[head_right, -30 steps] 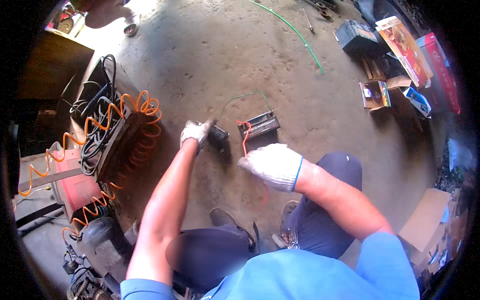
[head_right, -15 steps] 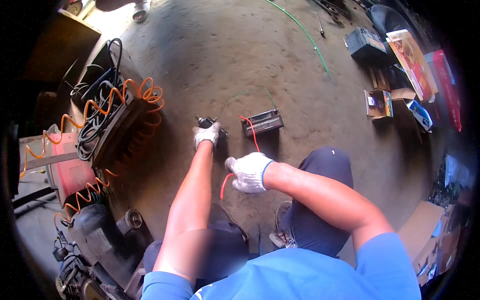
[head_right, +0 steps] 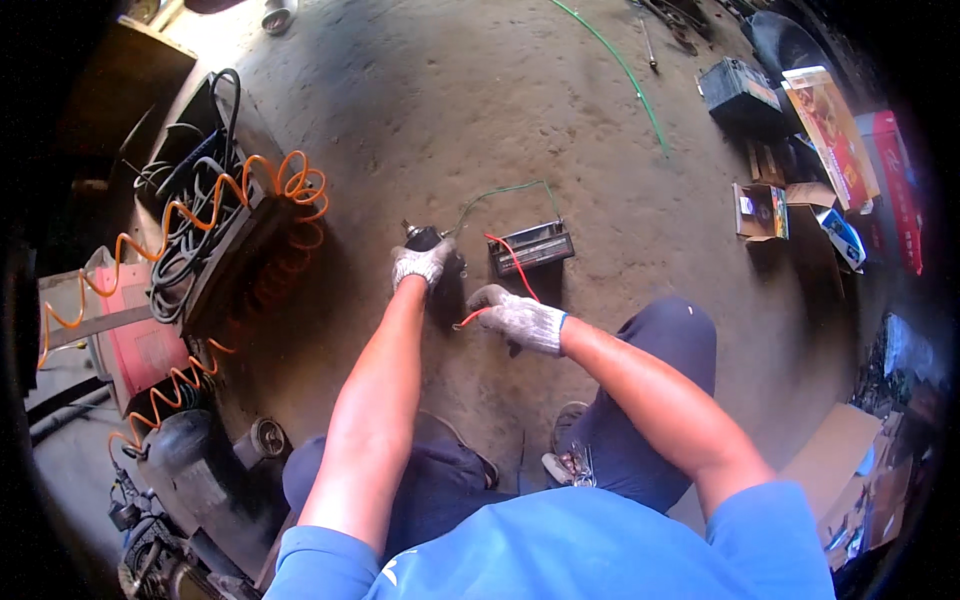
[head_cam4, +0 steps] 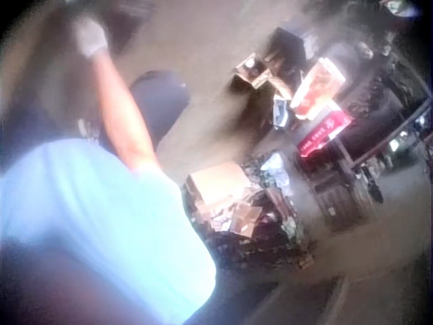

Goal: The person connects wires from a battery to a starter motor to test its function, resulting in visible sparks, and then places a cap on the motor.

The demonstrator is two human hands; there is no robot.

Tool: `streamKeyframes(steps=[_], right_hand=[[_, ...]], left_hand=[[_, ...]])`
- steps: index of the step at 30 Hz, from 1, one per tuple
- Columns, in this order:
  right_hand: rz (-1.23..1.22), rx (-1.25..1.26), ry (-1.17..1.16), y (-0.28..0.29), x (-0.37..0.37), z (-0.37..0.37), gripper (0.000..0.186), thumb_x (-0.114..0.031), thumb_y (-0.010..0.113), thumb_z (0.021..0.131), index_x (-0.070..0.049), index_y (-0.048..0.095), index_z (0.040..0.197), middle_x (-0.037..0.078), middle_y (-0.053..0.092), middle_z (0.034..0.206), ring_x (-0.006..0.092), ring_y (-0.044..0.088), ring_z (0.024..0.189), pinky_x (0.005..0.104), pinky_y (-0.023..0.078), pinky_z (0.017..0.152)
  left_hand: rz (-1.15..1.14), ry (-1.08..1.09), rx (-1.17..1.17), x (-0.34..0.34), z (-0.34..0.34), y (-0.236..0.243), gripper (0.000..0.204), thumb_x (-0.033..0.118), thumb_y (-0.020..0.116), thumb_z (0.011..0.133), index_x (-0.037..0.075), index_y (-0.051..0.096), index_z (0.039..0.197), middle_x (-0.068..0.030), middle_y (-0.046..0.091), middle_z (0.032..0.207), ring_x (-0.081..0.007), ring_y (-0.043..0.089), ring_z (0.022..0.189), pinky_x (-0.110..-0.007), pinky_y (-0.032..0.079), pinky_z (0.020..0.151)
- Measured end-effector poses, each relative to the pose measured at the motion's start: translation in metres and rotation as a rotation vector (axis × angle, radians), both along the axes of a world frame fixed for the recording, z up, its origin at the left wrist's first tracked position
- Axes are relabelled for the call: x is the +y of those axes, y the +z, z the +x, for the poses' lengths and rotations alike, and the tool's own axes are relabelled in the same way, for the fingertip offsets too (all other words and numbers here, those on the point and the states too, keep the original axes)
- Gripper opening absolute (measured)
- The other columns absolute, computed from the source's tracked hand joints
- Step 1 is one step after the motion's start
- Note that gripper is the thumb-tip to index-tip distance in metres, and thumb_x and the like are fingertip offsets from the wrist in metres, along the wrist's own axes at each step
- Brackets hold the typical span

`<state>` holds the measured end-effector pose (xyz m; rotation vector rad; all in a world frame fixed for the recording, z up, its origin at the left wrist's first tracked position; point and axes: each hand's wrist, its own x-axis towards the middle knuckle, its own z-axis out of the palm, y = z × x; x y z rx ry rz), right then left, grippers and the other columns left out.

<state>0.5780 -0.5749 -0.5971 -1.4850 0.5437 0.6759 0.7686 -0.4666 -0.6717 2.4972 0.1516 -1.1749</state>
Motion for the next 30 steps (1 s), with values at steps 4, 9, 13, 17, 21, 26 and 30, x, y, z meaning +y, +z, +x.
streamKeyframes(steps=[4, 9, 13, 17, 21, 26, 30], right_hand=[[-0.383, -0.453, 0.062, -0.079, 0.011, -0.013, 0.035, -0.026, 0.048, 0.106, -0.004, 0.064, 0.129, 0.010, 0.068, 0.103, 0.0213, 0.068, 0.083, 0.0384, 0.060, 0.069], [-0.072, -0.144, -0.141, -0.040, 0.040, 0.001, 0.037, -0.029, 0.046, 0.109, -0.002, 0.071, 0.110, 0.011, 0.072, 0.109, 0.0214, 0.072, 0.086, 0.0367, 0.060, 0.072], [-0.028, -0.414, -0.265, -0.028, 0.046, 0.005, 0.033, -0.026, 0.047, 0.108, -0.006, 0.073, 0.109, 0.011, 0.074, 0.103, 0.0265, 0.071, 0.093, 0.0356, 0.058, 0.076], [-0.247, -0.540, -0.146, -0.045, 0.044, -0.001, 0.023, -0.016, 0.057, 0.103, -0.005, 0.076, 0.109, 0.008, 0.075, 0.095, 0.0170, 0.069, 0.083, 0.0315, 0.056, 0.071], [0.161, -0.262, -0.417, -0.062, 0.040, -0.005, 0.021, -0.015, 0.062, 0.104, -0.003, 0.076, 0.113, 0.005, 0.074, 0.093, 0.0106, 0.067, 0.079, 0.0304, 0.057, 0.066], [0.022, -0.087, -0.409, -0.038, 0.034, 0.004, 0.022, -0.019, 0.063, 0.105, -0.002, 0.076, 0.111, 0.007, 0.073, 0.090, 0.0130, 0.068, 0.075, 0.0325, 0.061, 0.067], [-0.220, -0.028, -0.608, -0.056, 0.040, 0.007, 0.021, -0.018, 0.063, 0.104, -0.002, 0.075, 0.107, 0.007, 0.073, 0.086, 0.0141, 0.072, 0.077, 0.0316, 0.060, 0.064]], left_hand=[[-0.056, -0.084, 0.001, -0.011, 0.000, 0.005, 0.080, 0.048, 0.066, 0.085, -0.006, 0.054, 0.143, -0.0310, 0.064, 0.139, -0.0386, 0.066, 0.127, -0.044, 0.052, 0.108], [0.006, -0.006, -0.041, -0.004, -0.003, 0.021, 0.093, 0.053, 0.072, 0.079, -0.004, 0.047, 0.149, -0.0241, 0.070, 0.132, -0.0384, 0.070, 0.121, -0.044, 0.054, 0.104], [0.019, -0.051, -0.068, 0.015, 0.013, -0.014, 0.117, 0.063, 0.081, 0.068, -0.003, 0.040, 0.154, -0.0282, 0.064, 0.141, -0.0405, 0.064, 0.131, -0.047, 0.051, 0.109], [0.015, -0.041, -0.061, 0.009, 0.012, -0.023, 0.122, 0.067, 0.082, 0.065, -0.004, 0.040, 0.155, -0.0303, 0.060, 0.146, -0.0403, 0.062, 0.134, -0.046, 0.050, 0.111], [0.019, -0.056, -0.066, 0.014, 0.018, -0.028, 0.131, 0.077, 0.081, 0.062, -0.006, 0.041, 0.155, -0.0309, 0.058, 0.149, -0.0398, 0.060, 0.137, -0.045, 0.049, 0.112], [-0.013, -0.075, -0.076, 0.022, 0.022, -0.034, 0.146, 0.087, 0.080, 0.056, -0.010, 0.037, 0.156, -0.0326, 0.055, 0.151, -0.0402, 0.058, 0.139, -0.046, 0.048, 0.114], [-0.094, 0.079, -0.165, 0.021, -0.002, -0.046, 0.121, 0.076, 0.082, 0.062, -0.003, 0.047, 0.148, -0.0322, 0.065, 0.137, -0.0440, 0.064, 0.129, -0.049, 0.050, 0.109]])
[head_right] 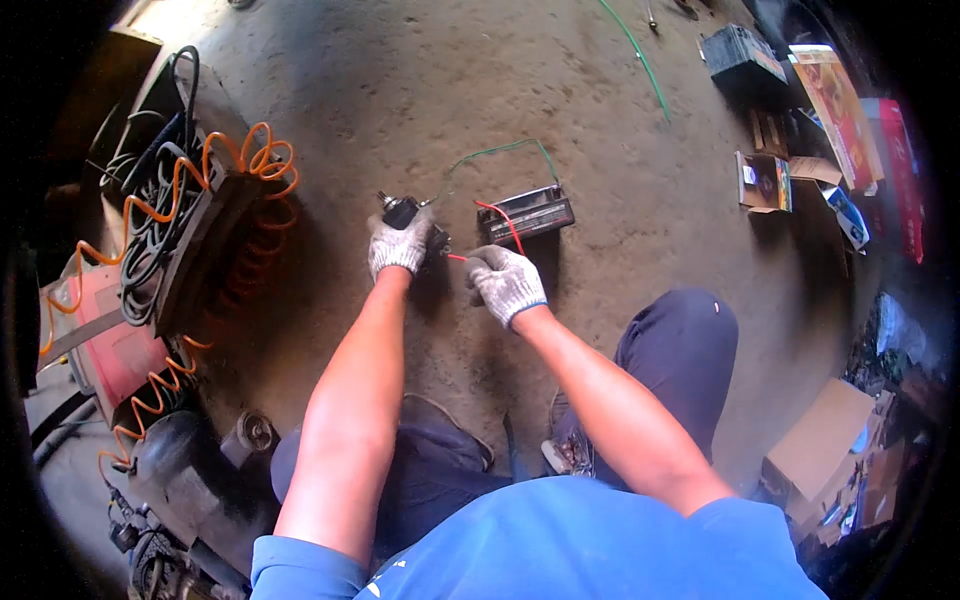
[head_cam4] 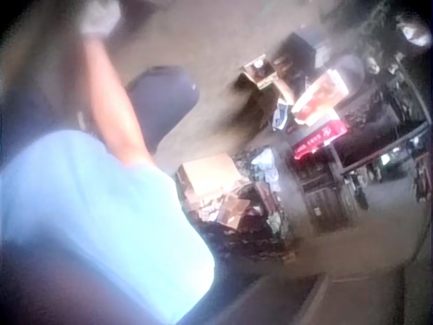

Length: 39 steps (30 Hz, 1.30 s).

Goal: The person connects wires from a battery to a starter motor to test its function, resulting in visible sparks, and then places a cap on the motor.

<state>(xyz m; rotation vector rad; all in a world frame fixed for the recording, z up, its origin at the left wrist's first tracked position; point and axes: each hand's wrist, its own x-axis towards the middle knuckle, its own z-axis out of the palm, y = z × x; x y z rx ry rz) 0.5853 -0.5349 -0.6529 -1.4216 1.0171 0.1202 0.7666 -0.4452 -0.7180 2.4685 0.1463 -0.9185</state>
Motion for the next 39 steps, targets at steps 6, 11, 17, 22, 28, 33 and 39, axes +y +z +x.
streamKeyframes(steps=[6, 11, 17, 22, 28, 33, 39], right_hand=[[-0.581, -0.055, 0.024, -0.030, 0.030, 0.005, 0.018, -0.022, 0.067, 0.096, -0.004, 0.072, 0.097, 0.022, 0.072, 0.094, 0.0409, 0.070, 0.089, 0.0467, 0.055, 0.080], [-0.855, -0.041, 0.122, -0.052, 0.039, 0.005, 0.017, -0.023, 0.064, 0.099, -0.007, 0.070, 0.096, 0.021, 0.072, 0.094, 0.0412, 0.071, 0.091, 0.0513, 0.056, 0.077], [-0.905, -0.001, 0.056, -0.072, 0.040, 0.007, 0.019, -0.026, 0.065, 0.098, -0.008, 0.069, 0.092, 0.022, 0.072, 0.086, 0.0437, 0.070, 0.081, 0.0543, 0.055, 0.073], [-0.926, -0.022, 0.025, -0.077, 0.039, 0.018, 0.020, -0.027, 0.066, 0.096, -0.009, 0.069, 0.088, 0.021, 0.072, 0.081, 0.0450, 0.070, 0.077, 0.0564, 0.055, 0.071], [-0.882, 0.018, 0.042, -0.076, 0.036, 0.018, 0.020, -0.028, 0.068, 0.094, -0.009, 0.069, 0.088, 0.021, 0.072, 0.080, 0.0445, 0.070, 0.077, 0.0559, 0.056, 0.071], [-0.864, 0.096, 0.047, -0.072, 0.036, 0.019, 0.021, -0.028, 0.067, 0.094, -0.009, 0.068, 0.086, 0.022, 0.071, 0.078, 0.0449, 0.070, 0.075, 0.0563, 0.056, 0.070], [-0.848, 0.121, 0.072, -0.074, 0.032, 0.023, 0.022, -0.030, 0.068, 0.093, -0.009, 0.067, 0.085, 0.023, 0.070, 0.076, 0.0459, 0.070, 0.074, 0.0571, 0.056, 0.069]], left_hand=[[-0.040, 0.071, -0.116, 0.003, -0.013, -0.008, 0.104, 0.067, 0.080, 0.069, 0.004, 0.050, 0.146, -0.0273, 0.070, 0.130, -0.0438, 0.067, 0.123, -0.050, 0.051, 0.106], [-0.027, 0.074, -0.077, -0.003, -0.010, -0.002, 0.105, 0.068, 0.081, 0.068, 0.005, 0.050, 0.146, -0.0270, 0.070, 0.131, -0.0438, 0.067, 0.124, -0.050, 0.051, 0.106], [-0.015, 0.064, -0.019, -0.008, -0.008, 0.011, 0.107, 0.067, 0.081, 0.067, 0.003, 0.048, 0.146, -0.0286, 0.069, 0.132, -0.0457, 0.066, 0.125, -0.051, 0.051, 0.107], [-0.035, 0.036, -0.045, -0.006, -0.005, 0.007, 0.104, 0.066, 0.081, 0.068, 0.006, 0.049, 0.146, -0.0284, 0.070, 0.131, -0.0446, 0.067, 0.124, -0.050, 0.051, 0.107], [-0.049, 0.049, -0.026, -0.007, -0.004, 0.011, 0.102, 0.064, 0.080, 0.069, 0.006, 0.049, 0.146, -0.0282, 0.070, 0.129, -0.0435, 0.068, 0.123, -0.049, 0.052, 0.106], [-0.079, 0.063, 0.023, -0.008, -0.005, 0.022, 0.102, 0.065, 0.081, 0.067, 0.005, 0.051, 0.145, -0.0283, 0.070, 0.129, -0.0440, 0.067, 0.123, -0.049, 0.052, 0.106], [-0.063, 0.047, -0.034, -0.014, 0.002, 0.016, 0.105, 0.066, 0.083, 0.066, 0.004, 0.051, 0.145, -0.0292, 0.070, 0.129, -0.0447, 0.067, 0.123, -0.049, 0.053, 0.106]])
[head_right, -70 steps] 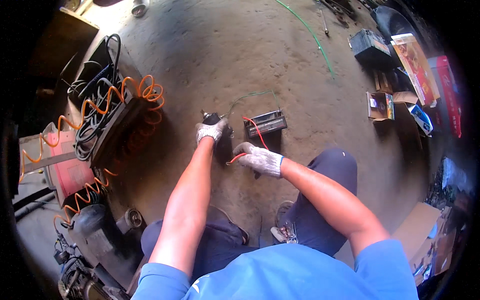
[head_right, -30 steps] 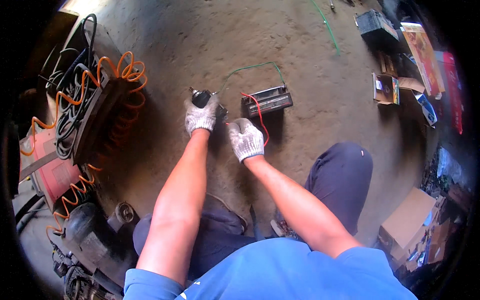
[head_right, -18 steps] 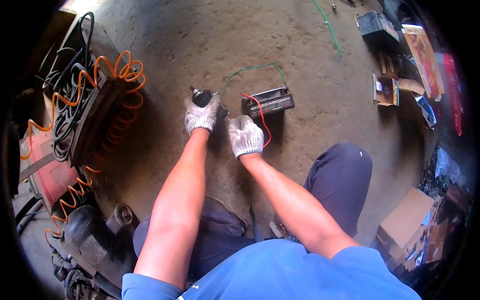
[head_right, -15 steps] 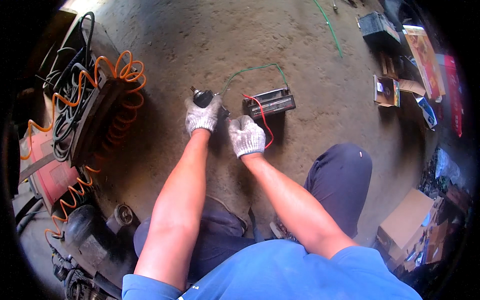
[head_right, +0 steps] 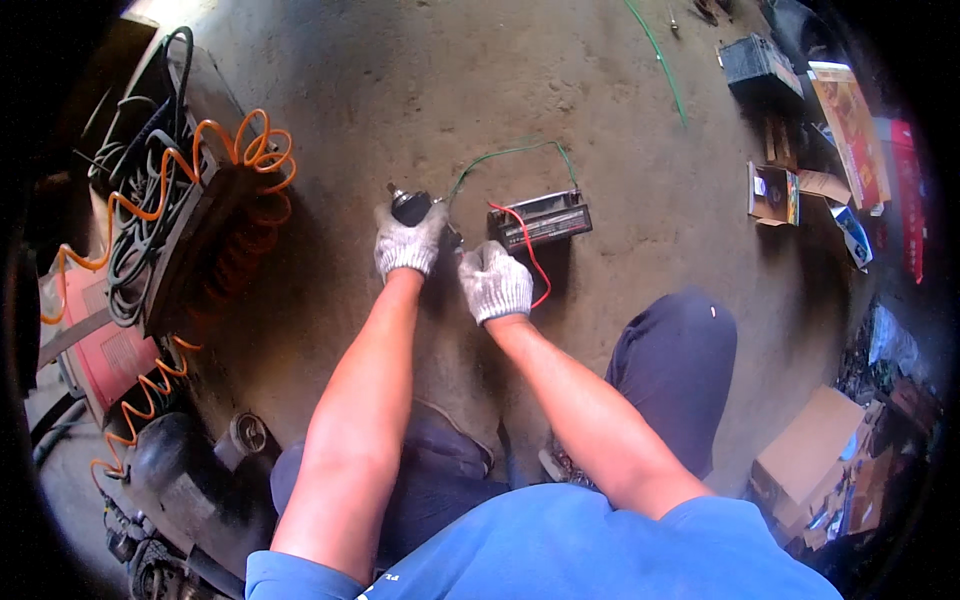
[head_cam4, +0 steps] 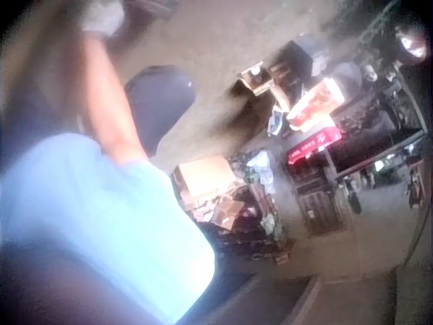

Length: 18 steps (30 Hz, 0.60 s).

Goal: The person connects wires from a battery to a starter motor to test its function, resulting in visible sparks, and then places a cap on the motor.

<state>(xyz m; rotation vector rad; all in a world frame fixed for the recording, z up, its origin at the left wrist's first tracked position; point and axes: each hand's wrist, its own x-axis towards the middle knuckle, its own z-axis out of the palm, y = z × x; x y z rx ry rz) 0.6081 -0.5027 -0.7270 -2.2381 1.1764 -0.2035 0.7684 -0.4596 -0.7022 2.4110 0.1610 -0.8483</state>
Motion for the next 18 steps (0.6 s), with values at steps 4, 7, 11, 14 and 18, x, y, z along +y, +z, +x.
streamKeyframes(steps=[4, 7, 11, 14, 18], right_hand=[[0.035, 0.017, -0.016, 0.003, 0.000, 0.003, 0.021, -0.030, 0.068, 0.093, -0.010, 0.068, 0.086, 0.023, 0.071, 0.077, 0.0461, 0.070, 0.075, 0.0572, 0.056, 0.070], [0.020, -0.041, -0.011, 0.004, -0.002, 0.005, 0.021, -0.029, 0.068, 0.093, -0.009, 0.068, 0.086, 0.023, 0.071, 0.077, 0.0462, 0.070, 0.075, 0.0573, 0.055, 0.070], [0.020, -0.024, -0.010, 0.004, -0.001, 0.006, 0.021, -0.029, 0.068, 0.093, -0.009, 0.068, 0.085, 0.024, 0.071, 0.078, 0.0462, 0.070, 0.076, 0.0571, 0.055, 0.070], [0.000, -0.028, 0.006, -0.003, -0.002, 0.004, 0.022, -0.029, 0.068, 0.094, -0.009, 0.068, 0.085, 0.023, 0.071, 0.078, 0.0462, 0.070, 0.075, 0.0570, 0.055, 0.070], [-0.040, -0.043, 0.063, -0.017, -0.004, -0.003, 0.022, -0.029, 0.068, 0.094, -0.009, 0.068, 0.085, 0.023, 0.071, 0.078, 0.0462, 0.070, 0.075, 0.0570, 0.055, 0.070]], left_hand=[[0.016, -0.009, -0.002, 0.006, -0.006, -0.003, 0.102, 0.063, 0.084, 0.067, 0.003, 0.052, 0.143, -0.0282, 0.071, 0.128, -0.0440, 0.069, 0.121, -0.049, 0.053, 0.104], [-0.027, -0.004, 0.010, 0.005, -0.004, -0.004, 0.099, 0.062, 0.083, 0.068, 0.004, 0.053, 0.142, -0.0277, 0.071, 0.127, -0.0437, 0.069, 0.120, -0.049, 0.054, 0.103], [-0.045, -0.002, 0.000, 0.008, -0.004, -0.007, 0.097, 0.061, 0.083, 0.068, 0.005, 0.054, 0.141, -0.0278, 0.071, 0.126, -0.0435, 0.069, 0.120, -0.049, 0.054, 0.103], [-0.034, -0.004, -0.004, 0.007, -0.005, -0.005, 0.096, 0.061, 0.083, 0.069, 0.006, 0.054, 0.141, -0.0279, 0.071, 0.126, -0.0436, 0.069, 0.120, -0.050, 0.054, 0.103], [-0.020, -0.016, -0.007, 0.005, -0.007, -0.002, 0.096, 0.061, 0.083, 0.069, 0.006, 0.053, 0.141, -0.0283, 0.070, 0.127, -0.0445, 0.068, 0.121, -0.050, 0.054, 0.104]])
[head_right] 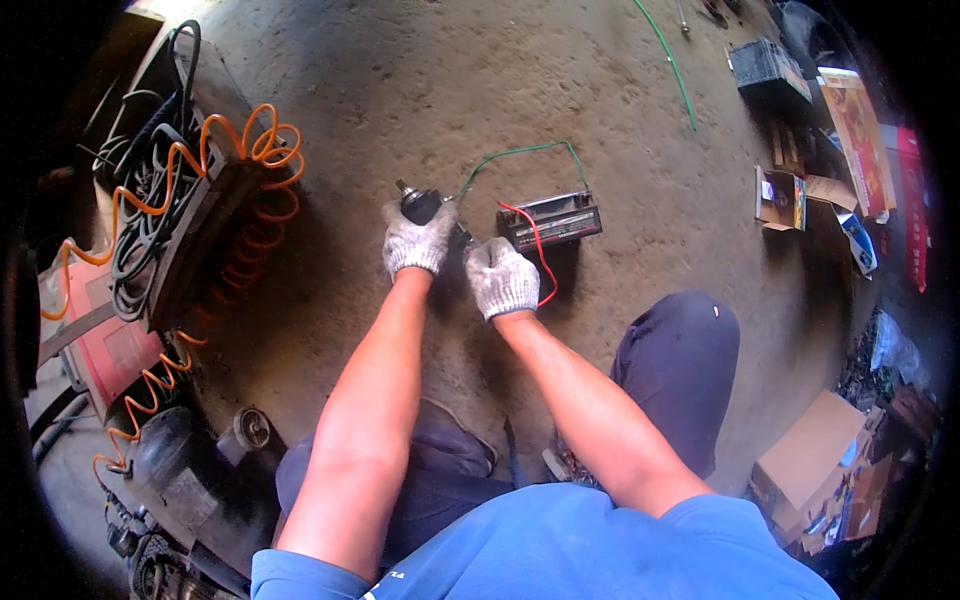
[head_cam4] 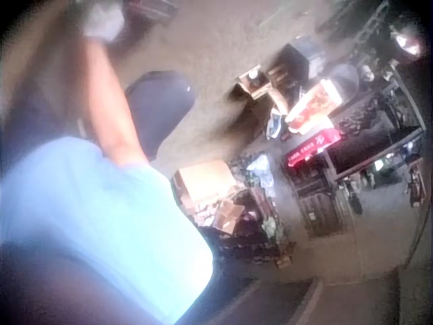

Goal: The person connects wires from a battery to a starter motor to test its function, resulting in visible sparks, and then places a cap on the motor.

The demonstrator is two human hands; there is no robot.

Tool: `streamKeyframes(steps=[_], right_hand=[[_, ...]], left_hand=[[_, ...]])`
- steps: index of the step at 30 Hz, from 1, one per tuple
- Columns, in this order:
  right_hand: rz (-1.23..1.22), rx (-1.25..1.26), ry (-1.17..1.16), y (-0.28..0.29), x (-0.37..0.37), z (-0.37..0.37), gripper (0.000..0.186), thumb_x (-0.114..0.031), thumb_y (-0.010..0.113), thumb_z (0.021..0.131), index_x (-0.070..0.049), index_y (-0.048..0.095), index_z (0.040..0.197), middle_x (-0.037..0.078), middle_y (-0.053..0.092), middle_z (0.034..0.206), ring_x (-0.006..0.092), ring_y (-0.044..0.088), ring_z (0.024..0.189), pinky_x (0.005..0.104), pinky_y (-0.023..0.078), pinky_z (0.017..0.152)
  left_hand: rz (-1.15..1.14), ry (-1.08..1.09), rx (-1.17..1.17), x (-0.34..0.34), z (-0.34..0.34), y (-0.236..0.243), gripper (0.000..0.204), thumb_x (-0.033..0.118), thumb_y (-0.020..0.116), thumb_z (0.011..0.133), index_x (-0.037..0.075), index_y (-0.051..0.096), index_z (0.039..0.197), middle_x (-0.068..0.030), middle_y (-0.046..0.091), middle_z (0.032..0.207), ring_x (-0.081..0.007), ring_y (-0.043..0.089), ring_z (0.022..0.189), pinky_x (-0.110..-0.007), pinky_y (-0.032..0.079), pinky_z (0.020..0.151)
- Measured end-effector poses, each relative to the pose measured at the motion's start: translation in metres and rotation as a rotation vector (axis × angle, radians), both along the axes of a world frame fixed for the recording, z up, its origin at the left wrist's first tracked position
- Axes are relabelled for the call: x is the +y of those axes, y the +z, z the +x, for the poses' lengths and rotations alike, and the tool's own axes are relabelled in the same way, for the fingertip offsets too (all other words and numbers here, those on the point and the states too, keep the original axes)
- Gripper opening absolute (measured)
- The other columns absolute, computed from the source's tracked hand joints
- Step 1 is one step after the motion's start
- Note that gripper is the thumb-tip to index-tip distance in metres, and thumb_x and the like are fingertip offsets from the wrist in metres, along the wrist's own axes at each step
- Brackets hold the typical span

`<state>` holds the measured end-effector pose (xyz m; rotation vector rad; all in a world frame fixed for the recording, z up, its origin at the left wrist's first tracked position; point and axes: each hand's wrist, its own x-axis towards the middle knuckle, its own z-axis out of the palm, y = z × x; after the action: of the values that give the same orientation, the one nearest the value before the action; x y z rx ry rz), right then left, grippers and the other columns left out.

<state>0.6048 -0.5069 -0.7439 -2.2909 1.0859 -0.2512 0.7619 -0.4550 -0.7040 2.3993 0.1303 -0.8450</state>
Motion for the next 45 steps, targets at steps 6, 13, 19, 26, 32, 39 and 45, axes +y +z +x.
streamKeyframes(steps=[6, 13, 19, 26, 32, 39, 45], right_hand=[[0.033, -0.001, -0.010, 0.008, 0.001, 0.005, 0.022, -0.030, 0.068, 0.094, -0.010, 0.067, 0.085, 0.022, 0.071, 0.077, 0.0458, 0.070, 0.074, 0.0567, 0.055, 0.069], [0.055, 0.006, -0.021, 0.008, 0.001, 0.004, 0.023, -0.031, 0.071, 0.094, -0.010, 0.068, 0.084, 0.022, 0.071, 0.077, 0.0454, 0.070, 0.075, 0.0563, 0.055, 0.069], [0.051, -0.038, -0.002, 0.006, 0.001, 0.003, 0.022, -0.030, 0.071, 0.093, -0.010, 0.068, 0.085, 0.022, 0.072, 0.080, 0.0447, 0.071, 0.077, 0.0554, 0.055, 0.070], [0.035, -0.067, 0.007, 0.006, -0.001, 0.003, 0.020, -0.028, 0.069, 0.094, -0.009, 0.068, 0.086, 0.021, 0.072, 0.080, 0.0445, 0.071, 0.077, 0.0543, 0.056, 0.070], [0.065, -0.064, -0.010, 0.009, -0.001, 0.005, 0.020, -0.028, 0.069, 0.094, -0.009, 0.069, 0.087, 0.021, 0.072, 0.080, 0.0447, 0.071, 0.077, 0.0546, 0.056, 0.071], [0.101, -0.041, -0.035, 0.013, 0.000, 0.008, 0.020, -0.027, 0.068, 0.093, -0.009, 0.069, 0.086, 0.021, 0.072, 0.080, 0.0449, 0.071, 0.078, 0.0550, 0.056, 0.071], [0.091, -0.060, -0.027, 0.012, -0.001, 0.007, 0.019, -0.026, 0.068, 0.093, -0.009, 0.069, 0.085, 0.022, 0.072, 0.080, 0.0450, 0.070, 0.078, 0.0551, 0.056, 0.071]], left_hand=[[0.004, 0.017, 0.015, 0.003, 0.002, -0.003, 0.099, 0.061, 0.083, 0.069, 0.005, 0.050, 0.143, -0.0291, 0.070, 0.129, -0.0451, 0.068, 0.122, -0.050, 0.053, 0.104], [0.084, 0.021, 0.040, -0.001, 0.002, 0.001, 0.101, 0.063, 0.081, 0.069, 0.000, 0.050, 0.142, -0.0319, 0.068, 0.130, -0.0463, 0.066, 0.124, -0.050, 0.053, 0.106], [0.074, 0.020, 0.038, 0.000, 0.003, 0.004, 0.103, 0.063, 0.081, 0.069, -0.002, 0.049, 0.142, -0.0326, 0.067, 0.132, -0.0464, 0.066, 0.126, -0.050, 0.052, 0.107], [0.082, 0.024, 0.056, -0.002, 0.003, 0.006, 0.102, 0.062, 0.080, 0.070, -0.002, 0.050, 0.142, -0.0319, 0.067, 0.132, -0.0458, 0.066, 0.125, -0.050, 0.053, 0.107], [0.084, 0.025, 0.046, -0.002, 0.003, 0.000, 0.101, 0.062, 0.081, 0.070, -0.002, 0.050, 0.141, -0.0316, 0.068, 0.131, -0.0452, 0.067, 0.125, -0.050, 0.053, 0.106], [0.084, 0.009, 0.031, 0.000, 0.002, -0.002, 0.101, 0.062, 0.081, 0.070, -0.003, 0.051, 0.141, -0.0321, 0.068, 0.130, -0.0454, 0.067, 0.124, -0.050, 0.053, 0.105], [0.086, 0.005, 0.065, -0.002, 0.004, 0.006, 0.104, 0.065, 0.079, 0.070, -0.003, 0.050, 0.143, -0.0322, 0.068, 0.131, -0.0453, 0.066, 0.125, -0.050, 0.053, 0.106]])
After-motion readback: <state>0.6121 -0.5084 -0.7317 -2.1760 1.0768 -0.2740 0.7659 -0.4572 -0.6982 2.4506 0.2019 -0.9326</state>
